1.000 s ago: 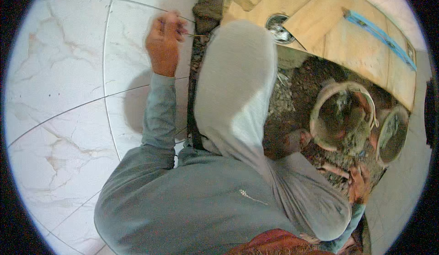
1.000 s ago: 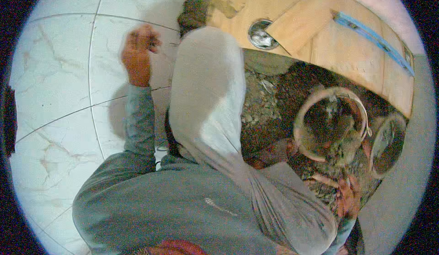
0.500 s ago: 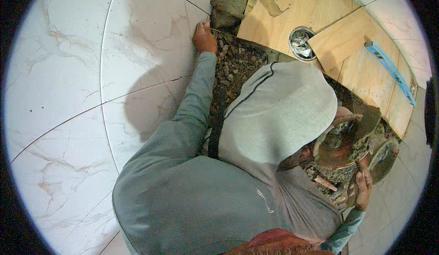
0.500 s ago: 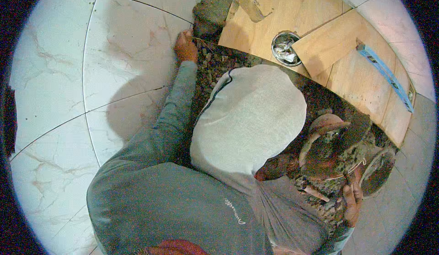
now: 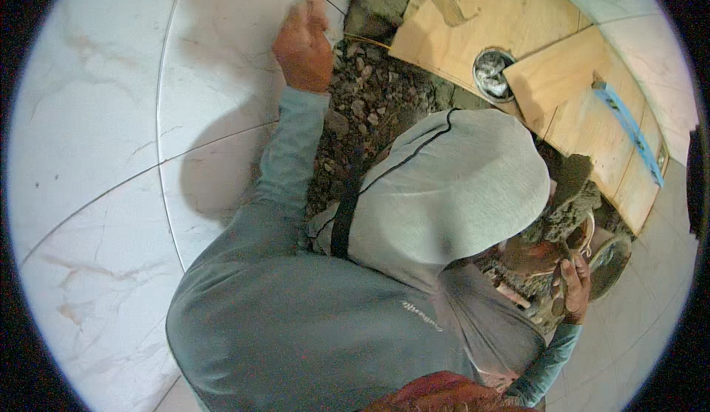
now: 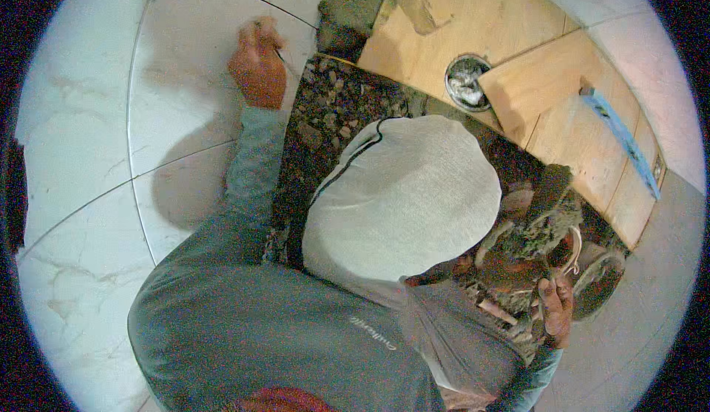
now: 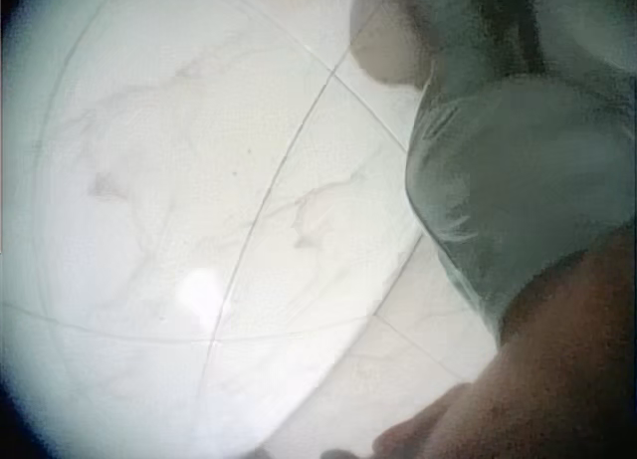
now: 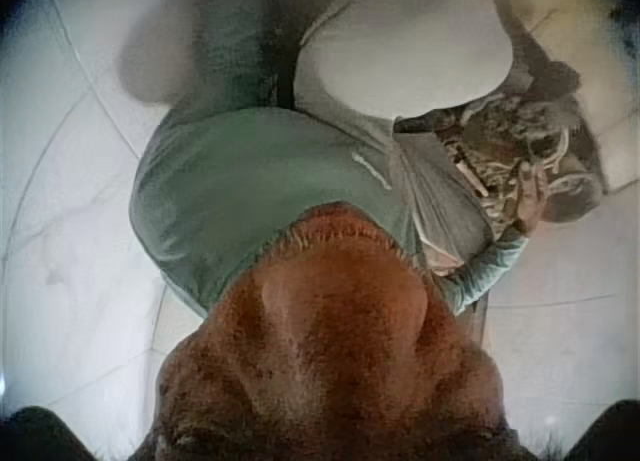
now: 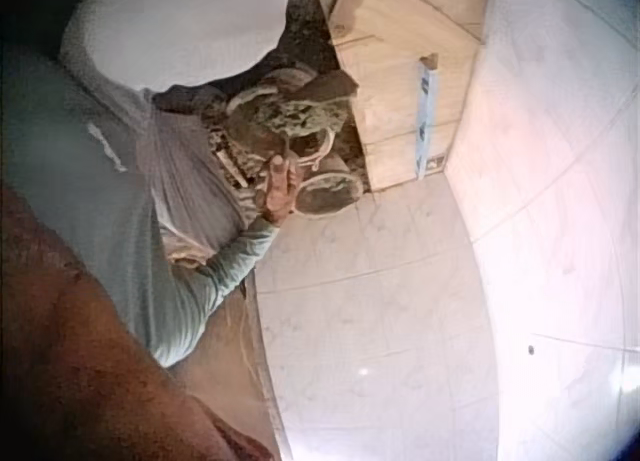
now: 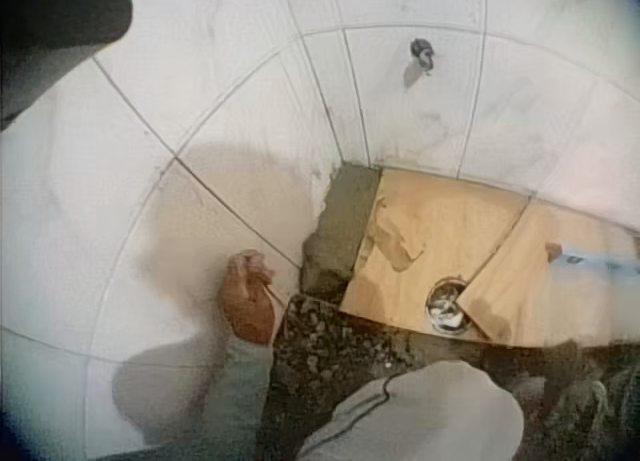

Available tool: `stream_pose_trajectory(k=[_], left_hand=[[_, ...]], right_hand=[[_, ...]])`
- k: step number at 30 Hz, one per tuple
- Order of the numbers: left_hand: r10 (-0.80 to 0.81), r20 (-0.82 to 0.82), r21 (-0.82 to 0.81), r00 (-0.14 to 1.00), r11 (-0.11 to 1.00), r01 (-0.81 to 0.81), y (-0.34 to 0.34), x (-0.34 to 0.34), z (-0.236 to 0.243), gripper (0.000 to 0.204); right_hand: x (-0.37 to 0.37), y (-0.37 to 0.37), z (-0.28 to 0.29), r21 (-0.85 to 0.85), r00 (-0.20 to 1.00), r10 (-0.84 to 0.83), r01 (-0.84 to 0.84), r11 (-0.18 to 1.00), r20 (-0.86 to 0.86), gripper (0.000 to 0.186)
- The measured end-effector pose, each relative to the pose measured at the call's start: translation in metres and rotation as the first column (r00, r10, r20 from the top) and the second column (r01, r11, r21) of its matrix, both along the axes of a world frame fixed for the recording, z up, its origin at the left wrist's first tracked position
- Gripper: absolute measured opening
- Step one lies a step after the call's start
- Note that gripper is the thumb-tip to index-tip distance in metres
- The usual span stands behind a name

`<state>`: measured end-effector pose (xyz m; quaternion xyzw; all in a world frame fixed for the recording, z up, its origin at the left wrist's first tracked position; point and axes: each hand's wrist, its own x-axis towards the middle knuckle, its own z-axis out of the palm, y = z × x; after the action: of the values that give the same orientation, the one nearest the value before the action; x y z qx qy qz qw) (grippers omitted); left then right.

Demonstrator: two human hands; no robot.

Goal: The person uses an angle grinder to cut a rectangular piece of plywood into smaller sections while sitting on the floor. After cutting, the person moves to a tiled area and applies cement to the floor using a trowel.

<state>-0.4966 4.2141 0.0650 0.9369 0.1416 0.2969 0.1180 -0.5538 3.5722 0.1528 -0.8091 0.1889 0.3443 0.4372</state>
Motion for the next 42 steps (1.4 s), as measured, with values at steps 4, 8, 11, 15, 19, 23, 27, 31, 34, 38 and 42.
stream_pose_trajectory(k=[4,8,11,15,19,23,27,31,34,38,42], left_hand=[[-0.191,-0.165,0.100,0.968,0.973,0.209,-0.025,-0.047,-0.031,0.025],[-0.297,-0.609,-0.244,0.735,0.952,0.183,-0.056,-0.113,-0.107,0.022],[-0.349,-0.664,-0.341,0.661,0.929,0.147,-0.062,-0.147,-0.160,0.026],[-0.290,-0.365,-0.008,0.885,0.951,0.308,-0.051,-0.151,-0.154,0.042],[-0.239,-0.376,0.032,0.895,0.962,0.270,-0.037,-0.157,-0.180,0.049],[-0.241,-0.356,0.014,0.903,0.965,0.263,-0.036,-0.159,-0.185,0.044],[-0.216,-0.327,0.042,0.920,0.969,0.243,-0.039,-0.154,-0.184,0.043],[-0.228,-0.283,0.036,0.932,0.968,0.248,-0.038,-0.156,-0.192,0.042],[-0.249,-0.245,0.079,0.937,0.958,0.275,-0.033,-0.153,-0.196,0.043],[-0.215,-0.168,0.103,0.962,0.967,0.235,-0.036,-0.150,-0.206,0.041],[-0.234,-0.227,0.047,0.945,0.967,0.250,-0.036,-0.153,-0.196,0.043]], right_hand=[[0.011,0.004,-0.003,-0.026,0.997,-0.072,0.071,0.997,-0.035,0.056],[0.056,0.074,0.019,-0.110,0.995,0.047,-0.056,0.992,-0.084,0.061],[0.075,0.131,0.010,-0.111,0.999,-0.027,0.023,0.994,-0.034,0.065],[0.129,0.205,-0.035,0.031,0.957,0.284,-0.286,0.958,0.053,0.064],[0.168,0.314,-0.058,0.042,0.582,0.631,-0.751,0.658,0.514,0.049],[0.171,0.405,-0.090,-0.618,0.205,0.889,-0.654,0.436,0.410,0.040],[0.175,0.415,-0.105,-0.654,0.169,0.795,-0.483,0.582,0.582,0.036],[0.197,0.384,-0.084,-0.680,0.043,0.884,-0.621,0.389,0.466,0.033],[0.207,0.374,-0.089,-0.760,-0.234,0.879,-0.620,0.194,0.415,0.028],[0.242,0.386,-0.118,-0.833,-0.226,0.928,-0.536,0.135,0.296,0.024],[0.270,0.405,-0.112,-0.801,-0.143,0.943,-0.575,0.168,0.301,0.032]])
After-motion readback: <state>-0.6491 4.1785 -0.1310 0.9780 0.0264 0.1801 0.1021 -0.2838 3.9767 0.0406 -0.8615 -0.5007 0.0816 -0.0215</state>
